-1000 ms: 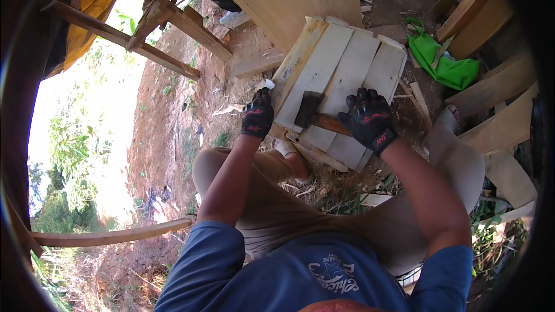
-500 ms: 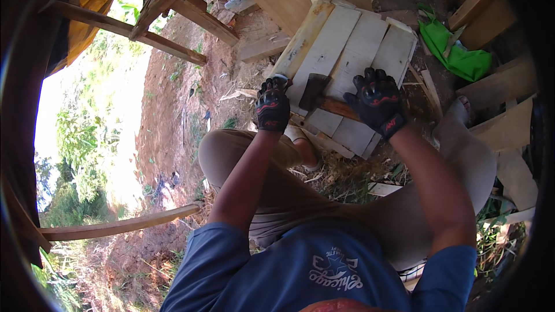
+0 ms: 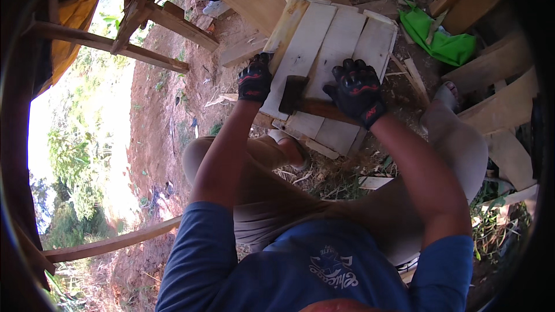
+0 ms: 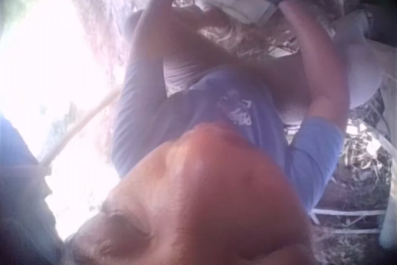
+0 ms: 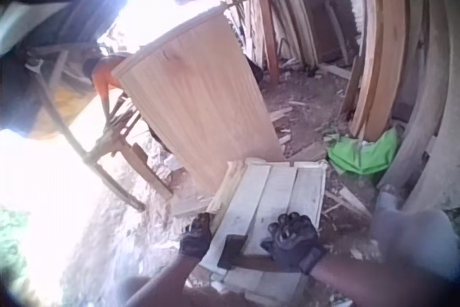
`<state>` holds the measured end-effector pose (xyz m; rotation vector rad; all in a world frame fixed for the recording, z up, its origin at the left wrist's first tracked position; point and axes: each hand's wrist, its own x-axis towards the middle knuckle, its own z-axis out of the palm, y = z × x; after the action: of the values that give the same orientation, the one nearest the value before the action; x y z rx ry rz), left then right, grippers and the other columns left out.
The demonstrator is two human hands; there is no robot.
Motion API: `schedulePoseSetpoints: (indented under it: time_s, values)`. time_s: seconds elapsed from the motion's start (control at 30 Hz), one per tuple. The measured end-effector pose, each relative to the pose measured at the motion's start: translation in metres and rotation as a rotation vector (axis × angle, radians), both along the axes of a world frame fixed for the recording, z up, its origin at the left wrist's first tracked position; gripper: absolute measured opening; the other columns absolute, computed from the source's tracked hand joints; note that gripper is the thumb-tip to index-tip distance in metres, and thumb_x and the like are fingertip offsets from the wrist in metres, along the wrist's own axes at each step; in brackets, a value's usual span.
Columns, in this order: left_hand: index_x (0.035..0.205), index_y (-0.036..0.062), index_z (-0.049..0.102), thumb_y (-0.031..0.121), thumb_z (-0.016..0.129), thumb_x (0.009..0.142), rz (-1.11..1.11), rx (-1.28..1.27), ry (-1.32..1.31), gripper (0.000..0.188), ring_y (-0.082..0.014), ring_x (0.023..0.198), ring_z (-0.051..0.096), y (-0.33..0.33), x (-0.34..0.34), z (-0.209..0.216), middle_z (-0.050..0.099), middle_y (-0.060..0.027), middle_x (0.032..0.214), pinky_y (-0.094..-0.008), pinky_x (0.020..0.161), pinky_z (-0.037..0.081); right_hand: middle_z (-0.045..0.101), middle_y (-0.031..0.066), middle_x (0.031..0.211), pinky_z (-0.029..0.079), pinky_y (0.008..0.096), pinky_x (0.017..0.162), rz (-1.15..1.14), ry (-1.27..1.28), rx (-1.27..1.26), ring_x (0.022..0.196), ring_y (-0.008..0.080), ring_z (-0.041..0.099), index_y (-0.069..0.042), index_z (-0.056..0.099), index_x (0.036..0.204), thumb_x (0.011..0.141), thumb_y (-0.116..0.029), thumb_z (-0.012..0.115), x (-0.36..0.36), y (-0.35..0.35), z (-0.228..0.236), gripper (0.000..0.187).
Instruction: The person is finishing a wooden crate by scraping the wooden slats with a hand tool and hammering parts with a small axe.
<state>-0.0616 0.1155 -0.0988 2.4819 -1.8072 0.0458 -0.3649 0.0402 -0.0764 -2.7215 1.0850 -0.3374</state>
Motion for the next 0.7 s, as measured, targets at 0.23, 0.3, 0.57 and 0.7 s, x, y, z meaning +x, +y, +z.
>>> schedulePoseSetpoints:
  time_s: [0.23, 0.3, 0.57, 0.7]
  values:
    - [0.141, 0.0096, 0.059, 0.02, 0.044, 0.106, -0.226, -0.096, -0.121, 0.04, -0.0454, 0.105, 0.071, 0.078, 0.016, 0.005, 0.07, -0.0255, 0.126, -0.0559, 0.09, 0.056, 0.067, 0.0136, 0.116, 0.05, 0.0483, 0.093, -0.006, -0.031, -0.021, 0.112, 0.0322, 0.063, -0.01, 0.071, 0.114, 0.092, -0.047, 0.072, 0.004, 0.001, -0.001, 0.043]
    - [0.139, 0.0077, 0.06, 0.018, 0.047, 0.104, -0.191, -0.067, -0.11, 0.038, -0.044, 0.103, 0.071, 0.09, 0.013, 0.007, 0.071, -0.0243, 0.122, -0.0551, 0.087, 0.056, 0.067, 0.0134, 0.115, 0.05, 0.0483, 0.092, -0.01, -0.038, -0.021, 0.112, 0.0322, 0.062, -0.01, 0.071, 0.114, 0.091, -0.047, 0.072, 0.003, -0.001, -0.003, 0.043]
    - [0.121, 0.0049, 0.065, 0.012, 0.053, 0.098, -0.028, -0.163, -0.078, 0.027, -0.0419, 0.094, 0.072, 0.089, -0.015, -0.001, 0.073, -0.0213, 0.106, -0.0547, 0.079, 0.057, 0.068, 0.0137, 0.114, 0.05, 0.0489, 0.092, -0.026, -0.098, -0.086, 0.108, 0.033, 0.064, -0.01, 0.07, 0.11, 0.091, -0.045, 0.071, 0.0, 0.002, -0.011, 0.04]
    - [0.131, 0.0096, 0.064, 0.02, 0.043, 0.107, 0.002, -0.176, -0.073, 0.033, -0.0422, 0.104, 0.071, 0.07, -0.019, -0.004, 0.072, -0.0205, 0.117, -0.0562, 0.086, 0.055, 0.069, 0.0137, 0.113, 0.051, 0.049, 0.092, -0.032, -0.108, -0.106, 0.107, 0.0334, 0.065, -0.01, 0.071, 0.11, 0.091, -0.045, 0.07, -0.001, 0.0, -0.013, 0.04]
